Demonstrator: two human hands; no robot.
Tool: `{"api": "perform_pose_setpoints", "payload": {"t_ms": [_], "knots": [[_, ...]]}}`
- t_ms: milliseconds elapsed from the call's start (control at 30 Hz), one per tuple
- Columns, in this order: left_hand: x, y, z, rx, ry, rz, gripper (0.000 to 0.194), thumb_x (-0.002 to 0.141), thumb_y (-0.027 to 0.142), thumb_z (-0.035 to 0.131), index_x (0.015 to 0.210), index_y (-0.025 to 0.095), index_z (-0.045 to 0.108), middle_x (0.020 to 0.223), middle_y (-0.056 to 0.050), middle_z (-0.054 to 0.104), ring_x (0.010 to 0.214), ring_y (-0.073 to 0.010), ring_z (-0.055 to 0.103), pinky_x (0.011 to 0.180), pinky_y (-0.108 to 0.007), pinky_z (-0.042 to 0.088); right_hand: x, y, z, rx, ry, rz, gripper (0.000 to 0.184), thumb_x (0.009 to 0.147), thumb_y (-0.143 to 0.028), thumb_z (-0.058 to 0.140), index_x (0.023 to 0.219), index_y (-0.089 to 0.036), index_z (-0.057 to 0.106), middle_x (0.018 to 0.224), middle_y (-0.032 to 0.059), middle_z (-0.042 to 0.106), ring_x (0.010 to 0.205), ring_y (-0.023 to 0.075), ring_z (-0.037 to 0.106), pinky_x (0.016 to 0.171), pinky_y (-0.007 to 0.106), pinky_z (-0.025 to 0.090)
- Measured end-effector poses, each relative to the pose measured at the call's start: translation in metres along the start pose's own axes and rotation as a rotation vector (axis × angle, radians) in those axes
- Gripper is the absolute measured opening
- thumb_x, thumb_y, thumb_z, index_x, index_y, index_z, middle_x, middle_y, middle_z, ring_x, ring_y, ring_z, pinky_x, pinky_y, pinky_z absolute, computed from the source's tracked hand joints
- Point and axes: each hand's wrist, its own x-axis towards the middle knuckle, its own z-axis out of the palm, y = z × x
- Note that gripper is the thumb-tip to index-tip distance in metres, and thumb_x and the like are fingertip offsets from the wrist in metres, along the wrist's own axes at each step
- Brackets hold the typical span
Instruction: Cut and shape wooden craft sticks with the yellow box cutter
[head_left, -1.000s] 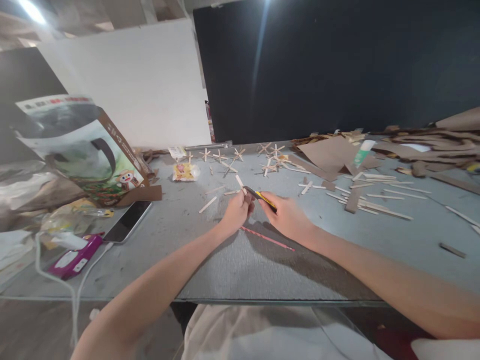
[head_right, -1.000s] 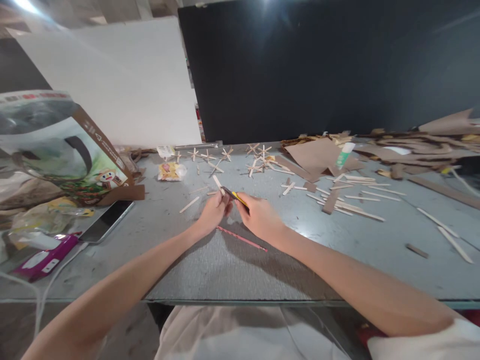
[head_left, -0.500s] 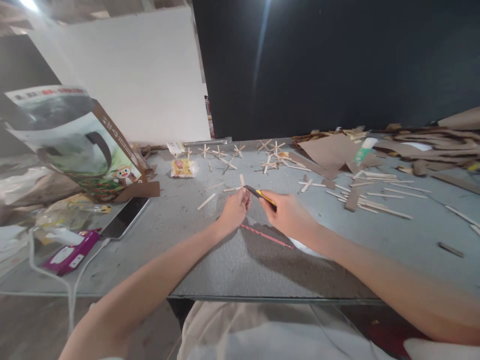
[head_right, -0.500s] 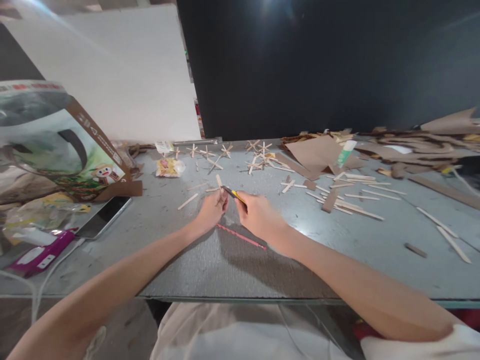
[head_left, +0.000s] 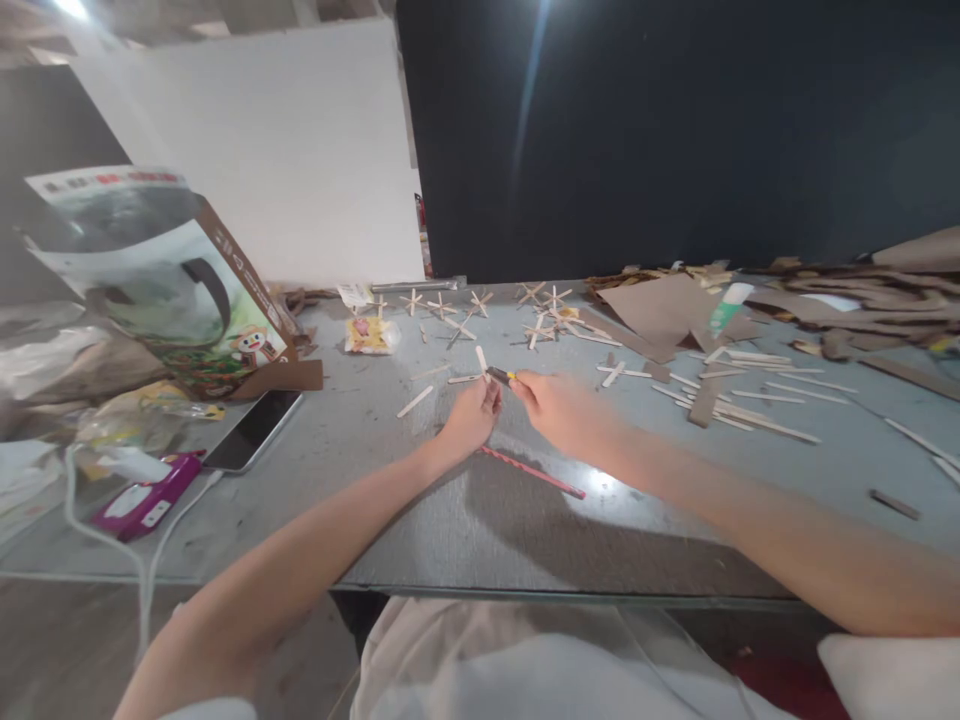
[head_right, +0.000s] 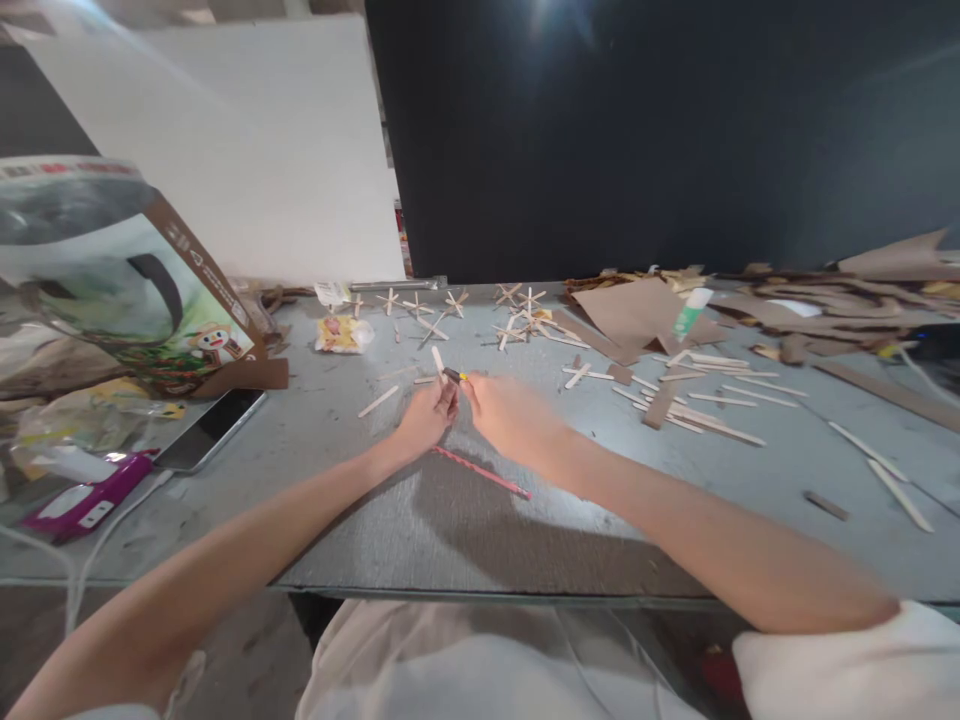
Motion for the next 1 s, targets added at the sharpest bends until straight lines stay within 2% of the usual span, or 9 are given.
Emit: {"api": "perform_pose_setpoints", "payload": {"t_ms": [100, 167, 333, 400, 667, 733, 833, 933, 1000], "knots": [[0.001, 0.000, 0.000, -0.027, -0.040, -0.023, 0.042, 0.107, 0.046, 0.053, 0.072, 0.023, 0.044, 0.058, 0.006, 0.040, 0.050, -0.0101, 0.040, 0.053, -0.024, 0.036, 0.010, 0.002, -0.015, 0.026, -0.041, -0.041, 0.044, 0.112, -0.029, 0.036, 0.086, -0.019, 0.070, 0.076, 0.0096, 0.072, 0.062, 0.0192, 0.061, 0.059, 0.032, 0.030], [0.001, -0.001, -0.001, -0.039, -0.048, -0.028, 0.041, 0.108, 0.042, 0.048, 0.073, 0.023, 0.043, 0.058, 0.006, 0.040, 0.049, -0.0099, 0.038, 0.052, -0.023, 0.035, 0.011, 0.000, -0.013, 0.040, -0.038, -0.039, 0.043, 0.112, -0.028, 0.038, 0.083, -0.019, 0.069, 0.075, 0.0090, 0.072, 0.062, 0.0184, 0.061, 0.059, 0.031, 0.030], [0.002, -0.002, -0.003, -0.049, -0.053, -0.027, 0.040, 0.105, 0.042, 0.053, 0.071, 0.023, 0.042, 0.055, 0.006, 0.041, 0.047, -0.0096, 0.037, 0.049, -0.023, 0.033, -0.002, -0.008, 0.022, 0.039, 0.040, 0.015, 0.036, 0.114, -0.024, 0.034, 0.122, -0.016, 0.069, 0.088, 0.0118, 0.079, 0.072, 0.0221, 0.071, 0.060, 0.031, 0.031], [0.002, -0.003, -0.004, -0.055, -0.057, -0.030, 0.042, 0.103, 0.046, 0.057, 0.071, 0.023, 0.042, 0.055, 0.006, 0.042, 0.048, -0.0094, 0.037, 0.049, -0.022, 0.033, -0.005, -0.007, 0.029, 0.034, 0.044, 0.009, 0.037, 0.114, -0.025, 0.033, 0.125, -0.016, 0.067, 0.089, 0.0124, 0.079, 0.073, 0.0231, 0.072, 0.060, 0.031, 0.032], [0.001, 0.000, -0.001, -0.091, -0.084, -0.052, 0.044, 0.104, 0.051, 0.055, 0.073, 0.024, 0.041, 0.057, 0.007, 0.038, 0.047, -0.0087, 0.033, 0.049, -0.023, 0.033, 0.019, -0.008, -0.022, 0.035, -0.082, -0.014, 0.039, 0.110, -0.025, 0.041, 0.084, -0.018, 0.069, 0.077, 0.0107, 0.073, 0.061, 0.0182, 0.061, 0.058, 0.030, 0.030], [0.000, 0.002, -0.001, -0.093, -0.085, -0.049, 0.044, 0.104, 0.051, 0.055, 0.073, 0.024, 0.040, 0.057, 0.007, 0.039, 0.046, -0.0084, 0.033, 0.049, -0.023, 0.032, 0.019, -0.010, -0.023, 0.047, -0.092, -0.015, 0.041, 0.110, -0.025, 0.042, 0.081, -0.018, 0.069, 0.075, 0.0105, 0.072, 0.061, 0.0182, 0.060, 0.058, 0.030, 0.031], [0.000, 0.002, -0.003, -0.089, -0.079, -0.039, 0.042, 0.101, 0.050, 0.060, 0.074, 0.024, 0.041, 0.058, 0.007, 0.041, 0.047, -0.0083, 0.035, 0.049, -0.022, 0.032, 0.009, -0.014, -0.003, 0.037, -0.030, 0.027, 0.040, 0.112, -0.025, 0.038, 0.095, -0.017, 0.073, 0.082, 0.0123, 0.076, 0.067, 0.0206, 0.067, 0.058, 0.031, 0.031], [0.000, -0.002, -0.005, -0.078, -0.070, -0.023, 0.041, 0.099, 0.048, 0.063, 0.073, 0.024, 0.043, 0.055, 0.007, 0.043, 0.047, -0.0088, 0.037, 0.049, -0.022, 0.033, -0.003, -0.017, 0.019, 0.002, 0.022, 0.036, 0.036, 0.113, -0.025, 0.037, 0.128, -0.015, 0.068, 0.090, 0.0133, 0.079, 0.076, 0.0234, 0.073, 0.061, 0.031, 0.034], [0.001, -0.005, -0.004, -0.081, -0.058, -0.002, 0.041, 0.100, 0.049, 0.061, 0.072, 0.024, 0.043, 0.054, 0.007, 0.042, 0.047, -0.0095, 0.037, 0.049, -0.023, 0.033, -0.004, -0.017, 0.021, -0.004, 0.014, 0.035, 0.037, 0.114, -0.025, 0.036, 0.130, -0.015, 0.068, 0.092, 0.0142, 0.080, 0.078, 0.0242, 0.074, 0.062, 0.031, 0.035]]}}
